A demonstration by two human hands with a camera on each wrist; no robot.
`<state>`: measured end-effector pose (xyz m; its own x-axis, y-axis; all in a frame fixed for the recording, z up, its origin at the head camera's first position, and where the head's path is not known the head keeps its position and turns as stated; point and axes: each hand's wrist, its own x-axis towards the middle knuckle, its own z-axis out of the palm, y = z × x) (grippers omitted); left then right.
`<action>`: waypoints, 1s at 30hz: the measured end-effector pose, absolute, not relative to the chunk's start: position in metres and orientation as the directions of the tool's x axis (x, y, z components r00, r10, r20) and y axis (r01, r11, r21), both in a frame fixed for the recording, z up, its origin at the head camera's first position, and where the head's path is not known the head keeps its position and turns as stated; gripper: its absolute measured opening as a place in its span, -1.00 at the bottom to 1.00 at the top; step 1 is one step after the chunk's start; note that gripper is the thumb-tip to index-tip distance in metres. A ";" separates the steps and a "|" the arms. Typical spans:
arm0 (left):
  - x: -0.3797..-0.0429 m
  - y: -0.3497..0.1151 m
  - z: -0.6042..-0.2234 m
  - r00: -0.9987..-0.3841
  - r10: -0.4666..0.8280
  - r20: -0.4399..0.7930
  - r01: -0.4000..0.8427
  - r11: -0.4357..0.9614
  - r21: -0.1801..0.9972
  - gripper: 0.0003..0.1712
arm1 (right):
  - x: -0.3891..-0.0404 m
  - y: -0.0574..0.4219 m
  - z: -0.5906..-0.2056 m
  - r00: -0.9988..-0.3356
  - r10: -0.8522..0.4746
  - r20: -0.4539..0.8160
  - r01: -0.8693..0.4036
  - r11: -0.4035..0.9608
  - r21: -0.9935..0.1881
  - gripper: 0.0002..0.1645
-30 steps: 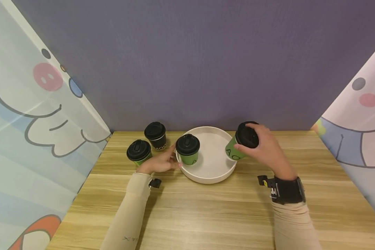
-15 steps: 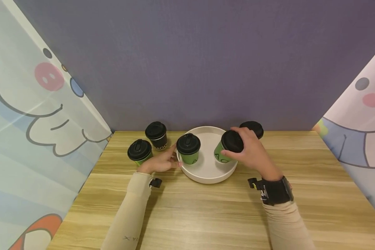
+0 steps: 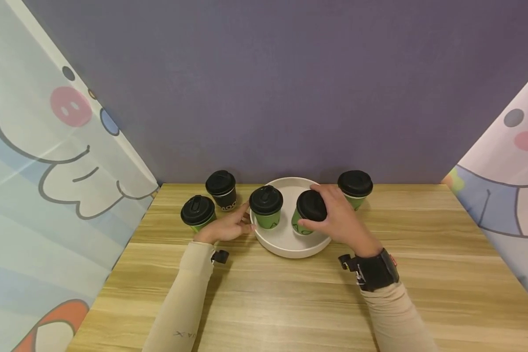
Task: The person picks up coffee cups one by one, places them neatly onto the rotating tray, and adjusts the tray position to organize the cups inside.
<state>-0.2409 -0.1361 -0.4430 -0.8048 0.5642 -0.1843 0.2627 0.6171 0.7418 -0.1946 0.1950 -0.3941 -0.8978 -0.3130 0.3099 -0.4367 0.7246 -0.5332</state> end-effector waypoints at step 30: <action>-0.240 -0.135 -0.442 -0.851 0.488 -0.196 0.247 0.700 0.670 -0.14 | -0.192 0.160 -0.414 -0.837 -0.443 0.322 -0.547 0.686 -0.479 0.16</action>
